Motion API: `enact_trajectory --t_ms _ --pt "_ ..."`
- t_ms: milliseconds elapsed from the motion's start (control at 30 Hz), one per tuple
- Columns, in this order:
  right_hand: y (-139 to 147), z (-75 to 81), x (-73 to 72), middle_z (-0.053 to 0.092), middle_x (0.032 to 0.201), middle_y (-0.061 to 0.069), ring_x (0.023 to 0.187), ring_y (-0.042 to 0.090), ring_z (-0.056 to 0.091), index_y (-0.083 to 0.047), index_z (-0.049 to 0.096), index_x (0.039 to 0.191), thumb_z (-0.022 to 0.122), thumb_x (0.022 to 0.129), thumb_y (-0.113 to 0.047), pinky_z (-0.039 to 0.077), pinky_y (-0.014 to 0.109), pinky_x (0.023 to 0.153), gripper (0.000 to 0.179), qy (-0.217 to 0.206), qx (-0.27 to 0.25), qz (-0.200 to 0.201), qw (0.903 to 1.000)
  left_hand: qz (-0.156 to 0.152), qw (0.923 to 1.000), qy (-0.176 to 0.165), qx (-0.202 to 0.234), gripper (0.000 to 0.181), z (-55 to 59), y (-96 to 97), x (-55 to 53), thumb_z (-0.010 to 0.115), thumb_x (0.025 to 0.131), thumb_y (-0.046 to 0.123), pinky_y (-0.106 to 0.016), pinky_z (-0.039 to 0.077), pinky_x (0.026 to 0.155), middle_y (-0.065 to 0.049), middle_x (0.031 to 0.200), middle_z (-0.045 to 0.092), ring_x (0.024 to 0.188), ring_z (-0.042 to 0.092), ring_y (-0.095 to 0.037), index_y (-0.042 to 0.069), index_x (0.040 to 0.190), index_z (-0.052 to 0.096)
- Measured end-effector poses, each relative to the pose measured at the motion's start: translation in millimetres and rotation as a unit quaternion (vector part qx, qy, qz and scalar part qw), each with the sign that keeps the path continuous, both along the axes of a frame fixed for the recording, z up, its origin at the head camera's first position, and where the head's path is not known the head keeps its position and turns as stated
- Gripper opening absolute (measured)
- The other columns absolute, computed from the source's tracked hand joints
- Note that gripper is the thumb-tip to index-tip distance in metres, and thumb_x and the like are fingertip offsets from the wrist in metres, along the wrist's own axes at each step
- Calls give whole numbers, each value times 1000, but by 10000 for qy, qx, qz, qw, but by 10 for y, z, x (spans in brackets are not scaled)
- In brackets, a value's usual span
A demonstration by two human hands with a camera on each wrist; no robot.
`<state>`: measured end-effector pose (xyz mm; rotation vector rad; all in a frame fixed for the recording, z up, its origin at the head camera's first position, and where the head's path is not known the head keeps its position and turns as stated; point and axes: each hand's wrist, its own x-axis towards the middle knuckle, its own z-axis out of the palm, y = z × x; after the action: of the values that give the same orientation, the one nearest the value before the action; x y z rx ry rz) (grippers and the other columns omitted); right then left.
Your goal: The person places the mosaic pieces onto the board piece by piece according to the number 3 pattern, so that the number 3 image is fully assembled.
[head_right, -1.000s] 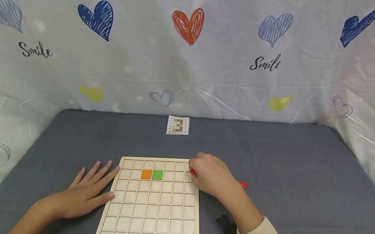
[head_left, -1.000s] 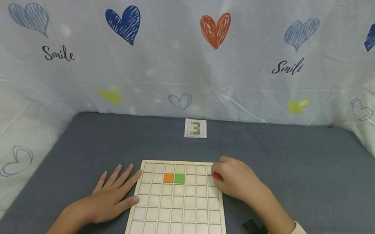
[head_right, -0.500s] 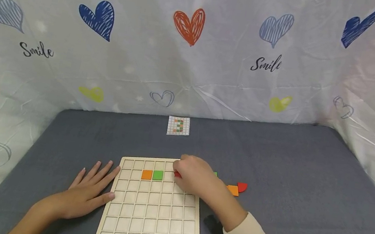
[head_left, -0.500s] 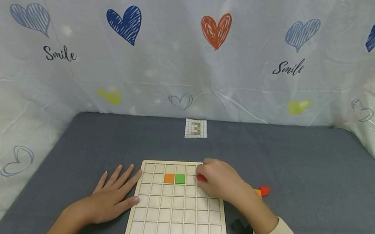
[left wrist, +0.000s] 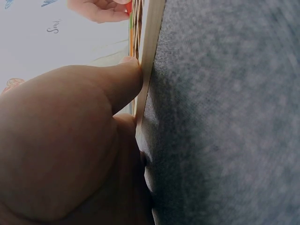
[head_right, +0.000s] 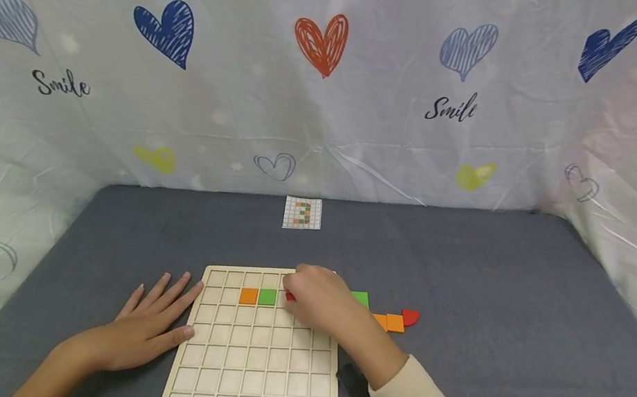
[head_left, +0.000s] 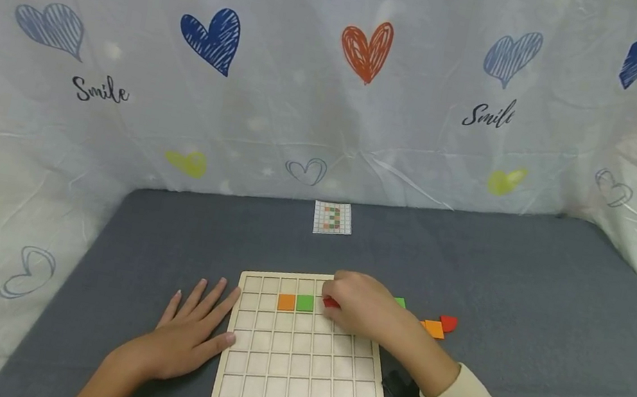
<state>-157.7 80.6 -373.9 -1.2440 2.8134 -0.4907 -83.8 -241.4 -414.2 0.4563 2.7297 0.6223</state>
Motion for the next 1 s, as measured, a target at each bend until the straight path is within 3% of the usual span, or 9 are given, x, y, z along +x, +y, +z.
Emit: enact_trajectory --t_ms 367,667,1000 --pt "-38 1 -37 45 63 -5 57 9 40 -16 54 69 80 88 -13 37 27 54 32 -435 -210 -5 9988 -10 10000 61 31 76 0 9 3 40 102 63 -65 -8 112 -7 167 4 151 -6 -36 26 163 16" --pt "-29 -35 -56 56 70 -9 61 7 47 -15 63 73 80 87 -11 43 26 58 22 -409 -374 138 9984 -19 10000 50 -3 75 5 18 5 40 102 63 -65 -8 112 -7 167 5 151 -7 -36 26 163 16" --pt "-27 -23 -8 56 73 -4 65 10 49 -12 65 74 76 88 -1 43 28 58 21 -137 -156 197 9996 5 9999 110 -3 76 4 19 10 41 102 62 -67 -7 111 -8 167 5 151 -6 -37 25 163 17"
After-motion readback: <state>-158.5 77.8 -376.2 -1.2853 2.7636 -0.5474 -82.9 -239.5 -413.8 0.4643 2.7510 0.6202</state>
